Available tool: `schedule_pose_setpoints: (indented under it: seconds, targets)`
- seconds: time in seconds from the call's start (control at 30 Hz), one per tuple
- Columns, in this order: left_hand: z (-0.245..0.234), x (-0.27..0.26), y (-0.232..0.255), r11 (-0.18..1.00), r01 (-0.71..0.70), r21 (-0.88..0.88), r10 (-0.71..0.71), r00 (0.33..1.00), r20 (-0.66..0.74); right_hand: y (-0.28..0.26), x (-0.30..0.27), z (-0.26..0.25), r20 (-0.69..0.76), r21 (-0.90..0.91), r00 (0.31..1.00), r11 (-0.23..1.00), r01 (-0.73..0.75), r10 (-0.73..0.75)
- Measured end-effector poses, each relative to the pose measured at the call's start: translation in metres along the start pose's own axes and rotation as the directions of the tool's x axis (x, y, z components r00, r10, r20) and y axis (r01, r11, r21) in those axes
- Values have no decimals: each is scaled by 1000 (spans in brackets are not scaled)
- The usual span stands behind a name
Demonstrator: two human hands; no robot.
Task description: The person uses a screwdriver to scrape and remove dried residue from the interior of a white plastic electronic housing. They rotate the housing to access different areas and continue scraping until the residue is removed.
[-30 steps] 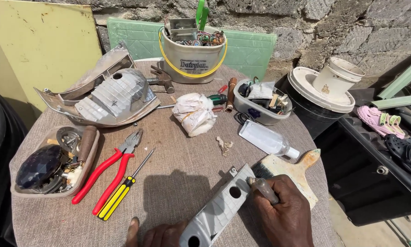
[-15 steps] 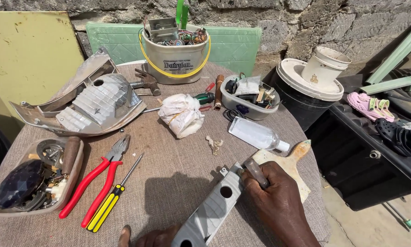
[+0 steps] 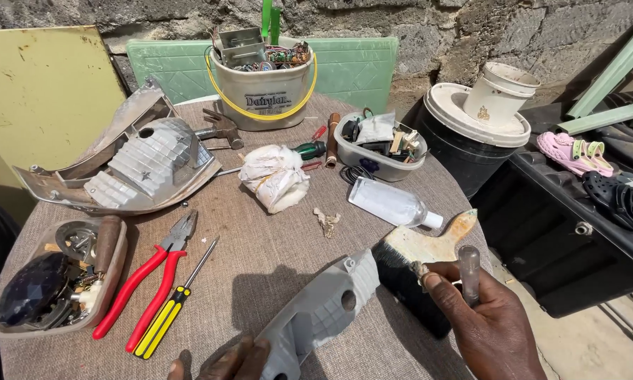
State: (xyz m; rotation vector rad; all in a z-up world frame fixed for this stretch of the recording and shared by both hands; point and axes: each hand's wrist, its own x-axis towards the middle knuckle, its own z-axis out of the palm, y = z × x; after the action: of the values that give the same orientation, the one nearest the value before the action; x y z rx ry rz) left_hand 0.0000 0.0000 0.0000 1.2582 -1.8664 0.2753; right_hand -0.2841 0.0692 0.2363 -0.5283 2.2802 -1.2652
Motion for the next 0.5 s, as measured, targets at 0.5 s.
schedule_pose_setpoints:
  seconds: [0.5]
  targets:
    - [-54,72,24,892,-422,164,451,858,-244,44,-11,52,342,-571,792,557,603,-506]
